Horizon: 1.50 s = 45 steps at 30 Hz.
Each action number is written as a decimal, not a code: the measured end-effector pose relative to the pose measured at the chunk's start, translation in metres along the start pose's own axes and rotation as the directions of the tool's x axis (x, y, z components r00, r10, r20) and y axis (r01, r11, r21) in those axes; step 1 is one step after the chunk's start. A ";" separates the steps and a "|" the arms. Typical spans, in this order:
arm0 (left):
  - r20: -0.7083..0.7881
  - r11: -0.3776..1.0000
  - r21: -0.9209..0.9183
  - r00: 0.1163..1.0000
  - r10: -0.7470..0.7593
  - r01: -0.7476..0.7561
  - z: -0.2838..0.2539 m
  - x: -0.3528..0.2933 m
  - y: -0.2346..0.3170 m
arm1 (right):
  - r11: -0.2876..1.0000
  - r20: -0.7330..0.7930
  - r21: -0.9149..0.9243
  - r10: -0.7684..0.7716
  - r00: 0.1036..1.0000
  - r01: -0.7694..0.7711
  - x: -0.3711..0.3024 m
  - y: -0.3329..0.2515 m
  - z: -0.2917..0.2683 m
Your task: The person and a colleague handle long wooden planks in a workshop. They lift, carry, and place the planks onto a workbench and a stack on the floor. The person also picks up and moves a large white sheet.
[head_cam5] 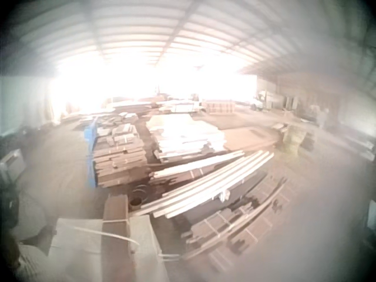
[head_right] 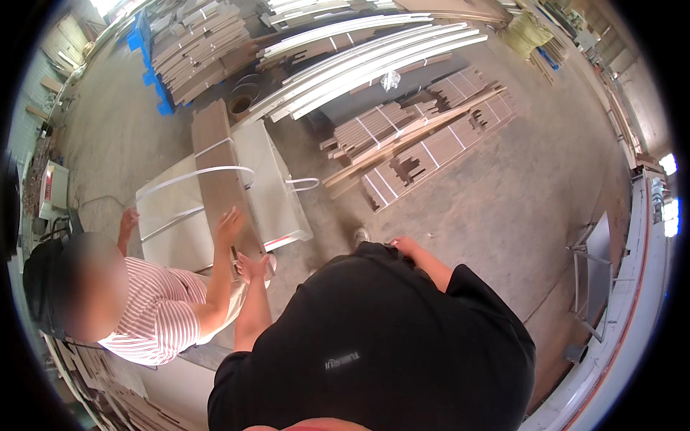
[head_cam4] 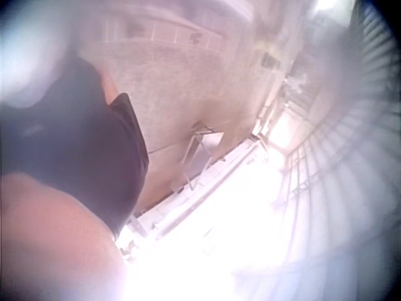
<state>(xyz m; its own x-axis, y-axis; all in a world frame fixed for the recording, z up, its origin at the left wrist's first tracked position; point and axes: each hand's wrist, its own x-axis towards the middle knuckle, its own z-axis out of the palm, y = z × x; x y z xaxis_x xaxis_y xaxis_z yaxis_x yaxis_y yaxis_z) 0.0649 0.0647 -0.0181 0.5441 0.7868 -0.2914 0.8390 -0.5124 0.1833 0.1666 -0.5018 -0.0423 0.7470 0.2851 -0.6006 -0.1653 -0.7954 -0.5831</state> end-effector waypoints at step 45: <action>0.138 0.978 -0.020 0.969 -0.204 0.209 -0.043 0.002 0.013 | 0.948 0.305 -0.199 -0.179 0.935 0.246 0.156 -0.053 -0.001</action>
<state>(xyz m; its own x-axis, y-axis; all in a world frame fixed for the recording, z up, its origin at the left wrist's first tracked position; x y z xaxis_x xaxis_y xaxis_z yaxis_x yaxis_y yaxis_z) 0.0774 0.0741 0.0243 0.3553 0.8195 -0.4496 0.9340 -0.3299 0.1369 0.2931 -0.4161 -0.1048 0.5316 0.5720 -0.6246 0.1556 -0.7909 -0.5918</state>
